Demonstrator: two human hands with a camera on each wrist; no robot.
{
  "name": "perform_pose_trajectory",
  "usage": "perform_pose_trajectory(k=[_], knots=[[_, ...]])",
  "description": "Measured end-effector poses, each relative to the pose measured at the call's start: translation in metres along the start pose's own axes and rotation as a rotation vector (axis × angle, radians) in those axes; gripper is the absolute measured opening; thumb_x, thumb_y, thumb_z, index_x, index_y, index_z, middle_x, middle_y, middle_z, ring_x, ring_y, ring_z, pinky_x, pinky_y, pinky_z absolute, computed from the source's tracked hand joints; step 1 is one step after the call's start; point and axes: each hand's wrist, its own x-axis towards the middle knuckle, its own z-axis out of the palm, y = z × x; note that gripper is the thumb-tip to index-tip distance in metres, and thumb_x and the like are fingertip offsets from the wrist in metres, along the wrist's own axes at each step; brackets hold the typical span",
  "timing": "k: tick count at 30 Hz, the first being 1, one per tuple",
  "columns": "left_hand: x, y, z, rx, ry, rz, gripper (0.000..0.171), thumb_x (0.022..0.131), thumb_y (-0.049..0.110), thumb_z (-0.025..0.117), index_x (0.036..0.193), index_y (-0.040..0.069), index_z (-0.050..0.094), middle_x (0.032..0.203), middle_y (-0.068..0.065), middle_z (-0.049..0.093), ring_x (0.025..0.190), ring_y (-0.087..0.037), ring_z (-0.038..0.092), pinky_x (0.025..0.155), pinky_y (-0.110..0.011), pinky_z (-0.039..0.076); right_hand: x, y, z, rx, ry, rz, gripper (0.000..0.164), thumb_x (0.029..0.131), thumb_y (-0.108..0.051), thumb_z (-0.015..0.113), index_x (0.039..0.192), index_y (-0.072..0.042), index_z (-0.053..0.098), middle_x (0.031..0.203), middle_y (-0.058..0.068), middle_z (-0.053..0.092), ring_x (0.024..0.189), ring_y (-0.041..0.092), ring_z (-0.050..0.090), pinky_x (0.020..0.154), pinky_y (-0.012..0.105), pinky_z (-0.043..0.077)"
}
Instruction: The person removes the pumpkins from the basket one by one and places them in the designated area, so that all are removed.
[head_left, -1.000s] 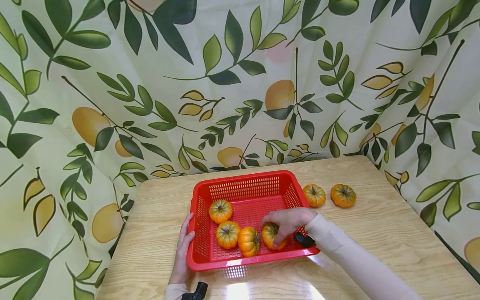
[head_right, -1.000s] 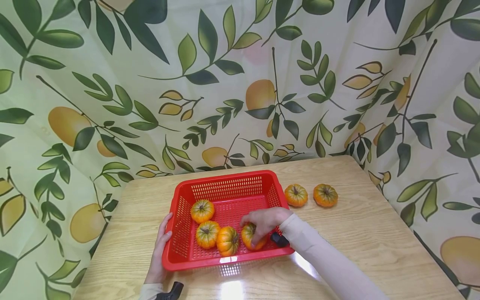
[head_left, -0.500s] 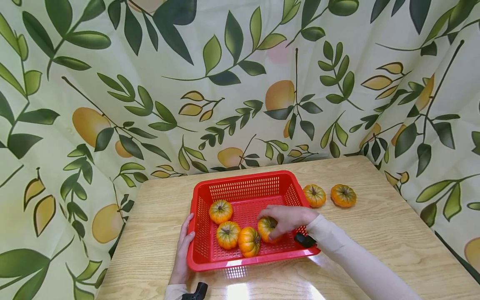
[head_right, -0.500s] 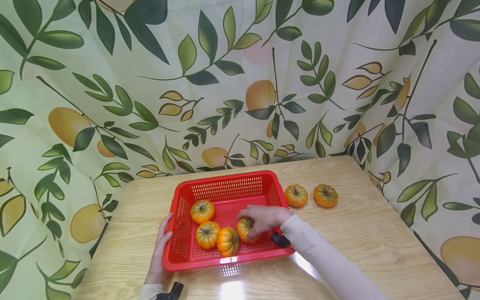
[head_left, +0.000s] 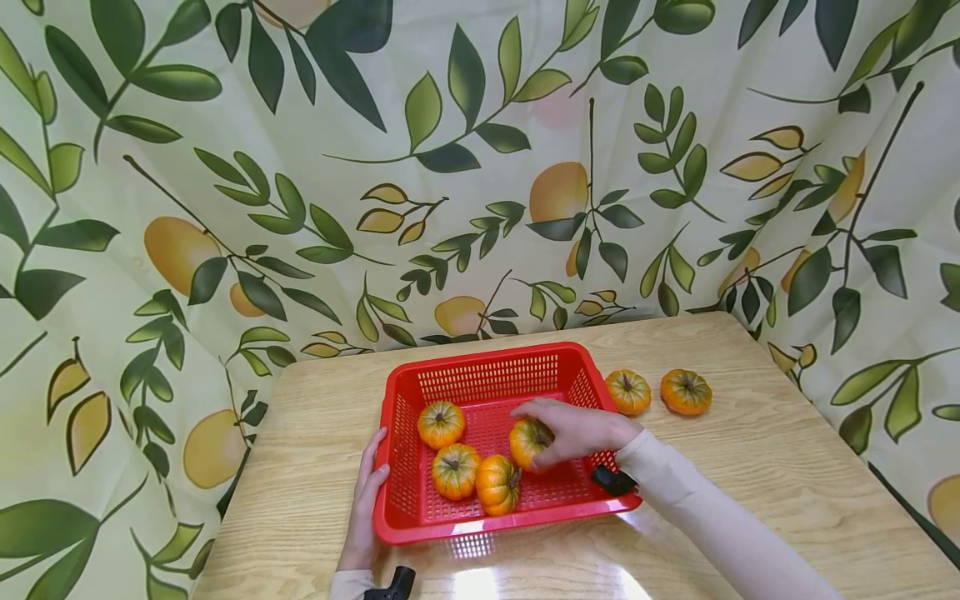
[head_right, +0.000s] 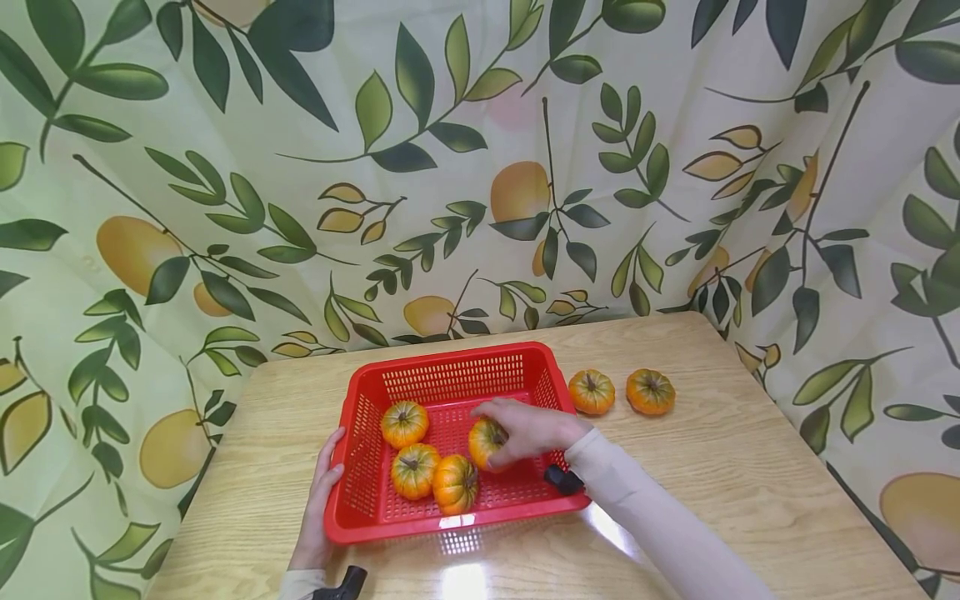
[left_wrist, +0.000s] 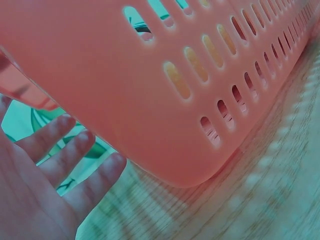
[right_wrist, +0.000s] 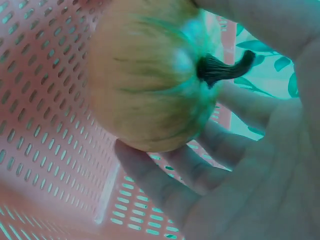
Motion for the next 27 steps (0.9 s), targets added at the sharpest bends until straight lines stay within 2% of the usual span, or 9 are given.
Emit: perform_pose_trajectory(k=[3,6,11,14,18,21,27], knots=[[0.0000,-0.0004,0.0000,0.002,-0.001,0.003,0.057,0.106,0.031,0.036,0.161,0.034,0.020,0.168,-0.005,0.017,0.138,-0.026,0.044,0.100,-0.036,0.054,0.0000,-0.0009,-0.0012,0.028,0.042,-0.006,0.073,0.085,-0.035,0.080,0.147,-0.013,0.048,0.144,0.004,0.052,0.131,0.024,0.048,0.112,0.051,0.044],[0.0002,-0.0008,0.0000,0.000,-0.004,0.007,0.057,0.106,0.031,0.036,0.161,0.034,0.020,0.168,-0.006,0.017,0.137,-0.025,0.045,0.100,-0.036,0.054,0.0003,-0.0015,-0.0026,0.033,0.085,-0.036,0.070,0.085,-0.038,0.079,0.145,-0.014,0.050,0.139,0.003,0.054,0.126,0.021,0.050,0.109,0.048,0.048],[0.0002,-0.0015,0.0000,0.002,-0.008,0.015,0.057,0.106,0.030,0.036,0.161,0.033,0.020,0.168,-0.006,0.017,0.136,-0.022,0.046,0.100,-0.035,0.054,0.0003,-0.0014,-0.0033,0.053,0.131,-0.044,0.064,0.084,-0.040,0.079,0.141,-0.024,0.054,0.133,0.001,0.052,0.119,0.018,0.050,0.100,0.043,0.052],[-0.0001,-0.0007,0.0002,0.005,-0.002,0.007,0.057,0.106,0.030,0.036,0.161,0.034,0.020,0.168,-0.005,0.017,0.138,-0.025,0.044,0.100,-0.035,0.054,0.0000,-0.0010,-0.0032,0.073,0.150,-0.037,0.062,0.084,-0.038,0.080,0.140,-0.029,0.054,0.133,0.002,0.050,0.119,0.019,0.049,0.099,0.042,0.053],[-0.0002,0.0002,0.0004,0.000,-0.001,-0.002,0.057,0.106,0.031,0.036,0.160,0.035,0.020,0.168,-0.005,0.017,0.139,-0.031,0.042,0.099,-0.037,0.055,0.0004,0.0000,-0.0036,0.074,0.196,-0.034,0.068,0.085,-0.039,0.079,0.145,-0.027,0.049,0.137,0.004,0.047,0.121,0.020,0.049,0.100,0.043,0.052],[-0.0002,0.0000,0.0003,-0.007,-0.008,0.000,0.057,0.106,0.031,0.036,0.160,0.035,0.019,0.168,-0.006,0.017,0.139,-0.031,0.042,0.099,-0.038,0.054,0.0012,0.0004,-0.0050,0.087,0.231,-0.044,0.073,0.086,-0.039,0.078,0.149,-0.025,0.044,0.139,0.005,0.047,0.121,0.020,0.051,0.100,0.042,0.051],[-0.0002,0.0002,0.0003,-0.007,-0.011,-0.001,0.057,0.106,0.031,0.036,0.161,0.035,0.019,0.168,-0.006,0.017,0.139,-0.030,0.042,0.100,-0.038,0.054,0.0005,0.0002,-0.0070,0.097,0.272,-0.065,0.069,0.087,-0.041,0.077,0.147,-0.026,0.047,0.139,0.002,0.050,0.119,0.019,0.053,0.100,0.039,0.052]])
